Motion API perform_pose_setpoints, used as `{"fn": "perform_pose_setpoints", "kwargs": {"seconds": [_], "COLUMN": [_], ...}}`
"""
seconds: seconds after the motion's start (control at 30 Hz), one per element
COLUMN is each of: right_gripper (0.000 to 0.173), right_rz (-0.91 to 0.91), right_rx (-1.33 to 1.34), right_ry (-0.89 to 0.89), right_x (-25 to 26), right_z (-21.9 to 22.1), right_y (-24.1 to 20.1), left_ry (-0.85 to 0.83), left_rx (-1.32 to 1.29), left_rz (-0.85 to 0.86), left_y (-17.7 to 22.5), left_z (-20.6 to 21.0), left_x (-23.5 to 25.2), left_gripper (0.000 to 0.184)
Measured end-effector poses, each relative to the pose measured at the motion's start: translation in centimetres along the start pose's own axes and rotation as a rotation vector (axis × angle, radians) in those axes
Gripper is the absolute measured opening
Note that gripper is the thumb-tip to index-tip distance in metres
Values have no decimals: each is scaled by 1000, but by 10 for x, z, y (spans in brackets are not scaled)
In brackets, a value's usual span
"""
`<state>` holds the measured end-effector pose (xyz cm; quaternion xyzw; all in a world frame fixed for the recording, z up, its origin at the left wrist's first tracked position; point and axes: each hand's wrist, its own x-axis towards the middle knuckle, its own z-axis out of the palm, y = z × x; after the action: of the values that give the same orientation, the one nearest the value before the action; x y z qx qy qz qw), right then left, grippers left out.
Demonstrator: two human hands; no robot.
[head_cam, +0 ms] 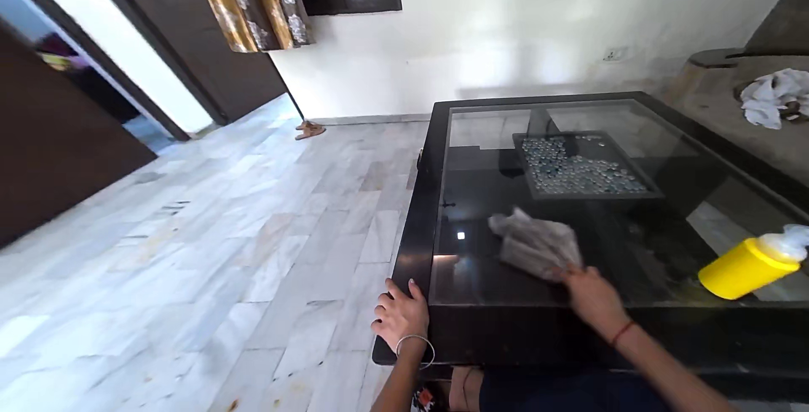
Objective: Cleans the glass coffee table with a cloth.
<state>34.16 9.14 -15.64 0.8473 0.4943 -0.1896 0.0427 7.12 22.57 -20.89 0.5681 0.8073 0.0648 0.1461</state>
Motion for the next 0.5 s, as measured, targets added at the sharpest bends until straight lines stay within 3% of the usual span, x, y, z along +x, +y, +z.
{"fn": "perform_pose_setpoints", "kwargs": {"seconds": [0.13, 0.2, 0.27, 0.37, 0.5], "right_gripper": [55, 48, 40, 41, 46], "right_rz": [297, 378, 399, 329, 85], "right_rx": [125, 183, 175, 164, 150], "right_ry": [103, 118, 92, 82, 72], "right_x": [35, 51, 61, 74, 72], "right_z": [-7, -15, -26, -28, -13], "right_y": [83, 94, 72, 10, -90], "left_ry": [21, 7, -2, -7, -13], "left_rx": [7, 15, 19, 8, 4], "left_rz": [-1, -5, -7, -5, -6], "left_y": [0, 1, 1, 2, 2], "left_z": [3, 3, 2, 1, 1], "left_x": [1, 1, 1, 1, 1], "left_gripper": [63, 63, 63, 63, 63]}}
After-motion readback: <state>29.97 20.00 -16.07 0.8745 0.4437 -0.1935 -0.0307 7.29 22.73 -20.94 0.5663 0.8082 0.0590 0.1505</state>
